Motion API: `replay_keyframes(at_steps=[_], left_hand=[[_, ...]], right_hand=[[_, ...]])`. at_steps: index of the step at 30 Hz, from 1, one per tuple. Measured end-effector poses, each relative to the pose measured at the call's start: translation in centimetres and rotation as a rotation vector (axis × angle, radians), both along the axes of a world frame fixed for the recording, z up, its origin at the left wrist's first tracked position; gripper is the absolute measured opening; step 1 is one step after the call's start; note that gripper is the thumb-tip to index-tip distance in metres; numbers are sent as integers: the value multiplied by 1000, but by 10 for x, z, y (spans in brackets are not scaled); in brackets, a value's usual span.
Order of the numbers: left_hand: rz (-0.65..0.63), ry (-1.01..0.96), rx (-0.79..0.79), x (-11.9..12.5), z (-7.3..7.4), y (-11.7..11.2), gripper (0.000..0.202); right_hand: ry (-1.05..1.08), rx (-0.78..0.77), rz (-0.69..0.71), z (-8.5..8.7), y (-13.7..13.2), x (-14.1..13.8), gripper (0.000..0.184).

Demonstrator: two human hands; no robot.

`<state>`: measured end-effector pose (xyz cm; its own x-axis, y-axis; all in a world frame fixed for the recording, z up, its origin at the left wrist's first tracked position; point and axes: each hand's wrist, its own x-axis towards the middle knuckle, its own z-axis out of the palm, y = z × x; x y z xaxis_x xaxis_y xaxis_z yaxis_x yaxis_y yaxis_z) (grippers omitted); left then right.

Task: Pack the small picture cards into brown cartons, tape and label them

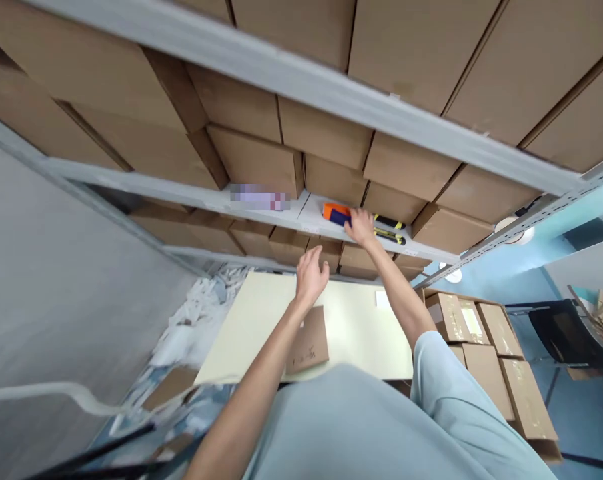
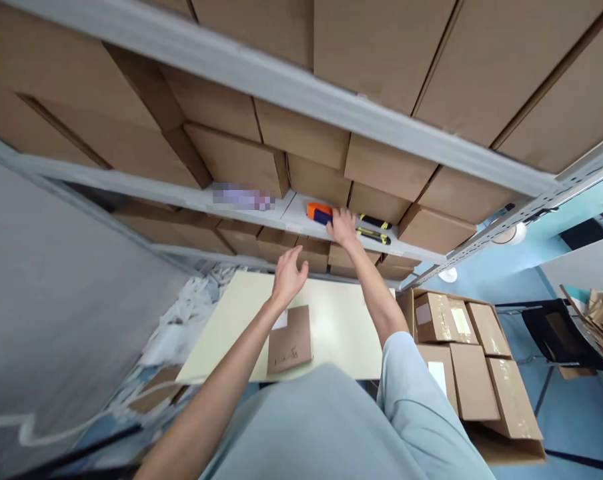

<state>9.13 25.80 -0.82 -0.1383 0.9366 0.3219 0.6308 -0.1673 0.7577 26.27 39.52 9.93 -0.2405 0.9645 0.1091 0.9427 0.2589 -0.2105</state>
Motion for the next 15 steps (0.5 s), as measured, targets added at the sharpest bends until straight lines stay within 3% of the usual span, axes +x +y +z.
replay_keyframes(at_steps=[2, 4, 7, 9, 12, 15], left_hand=[[115, -89, -115, -20, -38, -33, 64], [253, -169, -293, -37, -81, -72, 76], [399, -267, -627, -49, -139, -133, 94], [429, -323, -808, -48, -168, -167, 102], [424, -374, -933, -41, -197, -203, 106], [380, -474, -972, -35, -210, -222, 95]], right_hand=[[182, 114, -9, -41, -34, 16, 51], [373, 116, -29, -99, -88, 34, 57], [545, -182, -173, -191, -198, 54, 68], [608, -448, -324, -236, -270, 57, 72], [658, -779, -463, -271, -344, 52, 69], [737, -932, -456, -285, -369, 39, 61]])
